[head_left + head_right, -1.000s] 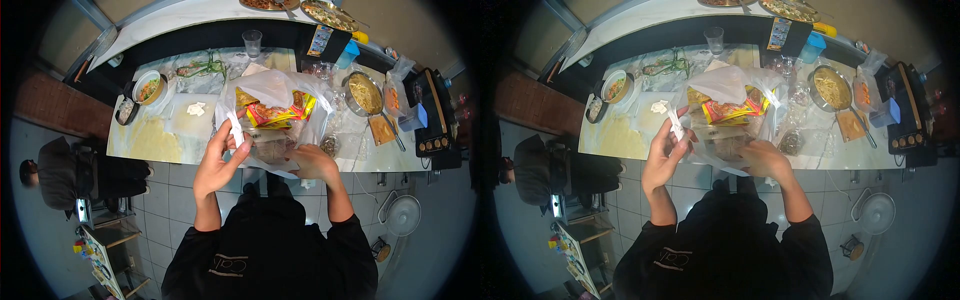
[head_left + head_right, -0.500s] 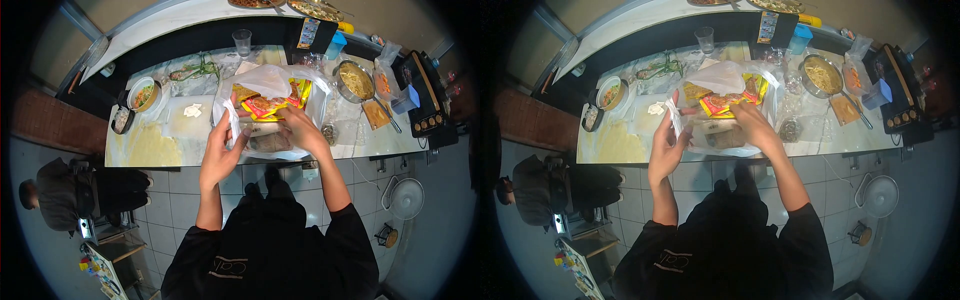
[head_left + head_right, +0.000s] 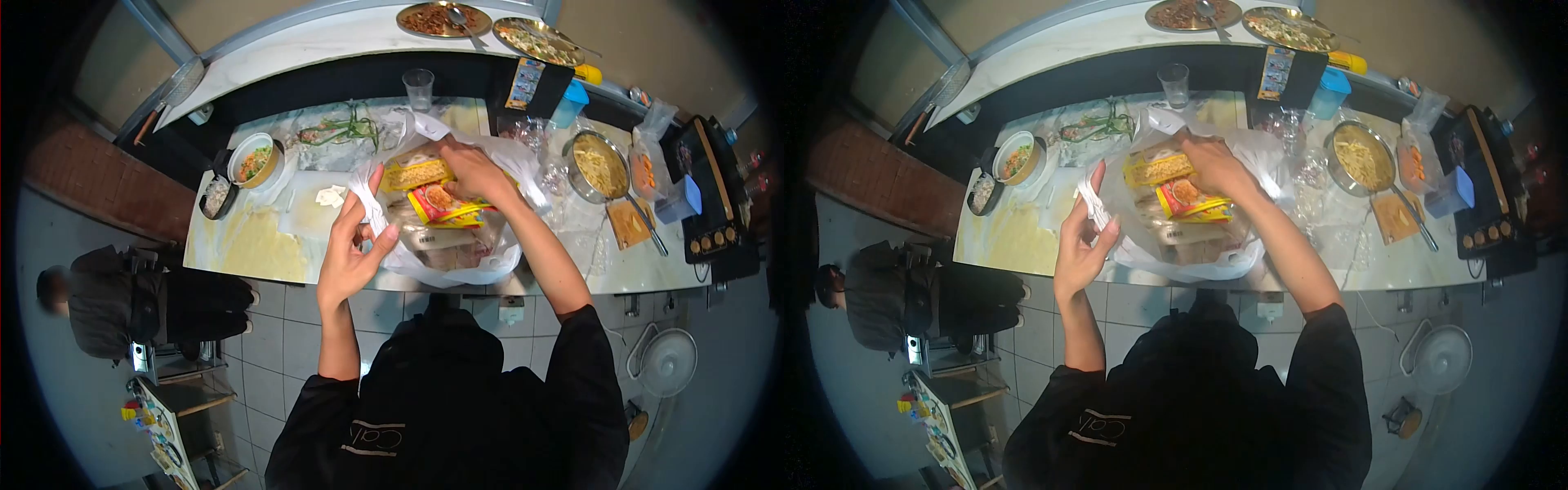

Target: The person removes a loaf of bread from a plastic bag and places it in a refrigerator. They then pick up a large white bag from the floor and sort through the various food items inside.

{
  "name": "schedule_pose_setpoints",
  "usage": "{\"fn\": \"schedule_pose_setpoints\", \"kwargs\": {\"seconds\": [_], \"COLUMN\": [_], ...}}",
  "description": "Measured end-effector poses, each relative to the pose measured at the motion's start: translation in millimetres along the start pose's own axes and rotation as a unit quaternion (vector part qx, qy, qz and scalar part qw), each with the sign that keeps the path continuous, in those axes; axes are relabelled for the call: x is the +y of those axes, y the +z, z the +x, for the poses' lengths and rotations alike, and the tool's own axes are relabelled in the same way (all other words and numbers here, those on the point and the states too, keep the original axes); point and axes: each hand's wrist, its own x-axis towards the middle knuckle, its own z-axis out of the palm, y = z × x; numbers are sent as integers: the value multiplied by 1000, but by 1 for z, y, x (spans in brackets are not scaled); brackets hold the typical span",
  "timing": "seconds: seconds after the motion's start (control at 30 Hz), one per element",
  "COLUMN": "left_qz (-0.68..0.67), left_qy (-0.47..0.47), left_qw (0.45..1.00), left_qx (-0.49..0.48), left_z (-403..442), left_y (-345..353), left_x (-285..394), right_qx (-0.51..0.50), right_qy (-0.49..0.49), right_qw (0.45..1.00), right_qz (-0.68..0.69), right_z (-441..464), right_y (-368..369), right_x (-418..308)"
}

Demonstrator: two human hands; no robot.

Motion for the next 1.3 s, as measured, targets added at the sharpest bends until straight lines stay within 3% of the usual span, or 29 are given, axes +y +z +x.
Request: {"fn": "schedule_pose_setpoints", "kwargs": {"seconds": [0.03, 0.1, 0.23, 0.3, 0.33, 0.37, 0.43, 0.47, 0.57, 0.63, 0.7, 0.73, 0.83, 0.9, 0.93, 1.03, 1.07, 1.17, 1.23, 1.3], "left_qz": [5, -2, 29, 45, 48, 50, 53, 41, 29, 30, 53, 52, 56, 30, 30, 27, 26, 25, 31, 25], "left_qy": [1, -9, -15, -23, -22, -13, -6, -21, -30, -22, -3, -3, 9, -19, -17, -12, -27, -36, -30, -32], "left_qw": [1000, 1000, 999, 998, 998, 998, 998, 998, 999, 999, 998, 998, 998, 999, 999, 999, 999, 999, 999, 999], "left_qx": [5, 21, 35, 25, 30, 34, 39, 40, 34, 27, 25, 24, 27, 25, 26, 26, 21, 20, 18, 25], "left_z": [1, -2, -3, 0, 1, 2, 3, 4, 7, 12, 14, 15, 17, 18, 18, 19, 19, 21, 19, 18], "left_y": [1, 3, 6, 6, 7, 8, 8, 7, 7, 6, 6, 6, 6, 8, 8, 8, 7, 8, 10, 11], "left_x": [0, 0, 0, 2, 1, 0, -1, 0, -2, -5, -9, -11, -14, -11, -11, -11, -11, -9, -11, -10], "right_qx": [1, 107, 16, 232, 137, 136, 159, 86, 47, 29, -162, -162, -99, 29, -73, -33, 73, 162, 167, 110], "right_qy": [-8, -133, -95, -191, -115, -120, -172, -117, -174, -144, 35, 37, 8, -115, -80, -144, -221, -249, -244, -171], "right_qw": [1000, 983, 981, 950, 968, 968, 972, 989, 979, 988, 985, 985, 994, 993, 993, 988, 972, 952, 955, 977], "right_qz": [1, -69, -168, 83, 174, 175, -11, -3, -93, -49, -40, -40, -44, -2, -41, 33, -34, 71, 13, -71], "right_z": [6, 13, 26, 12, 3, 6, 10, 18, 46, 53, 58, 57, 56, 55, 49, 52, 42, 19, 7, 0], "right_y": [5, 14, 14, 5, -3, -6, -8, -9, 18, 12, 3, 5, 31, 43, 25, 41, 35, 15, 19, 17], "right_x": [7, 16, 19, 17, 18, 20, 24, 29, 68, 59, 53, 55, 70, 77, 64, 65, 71, 40, 37, 34]}}
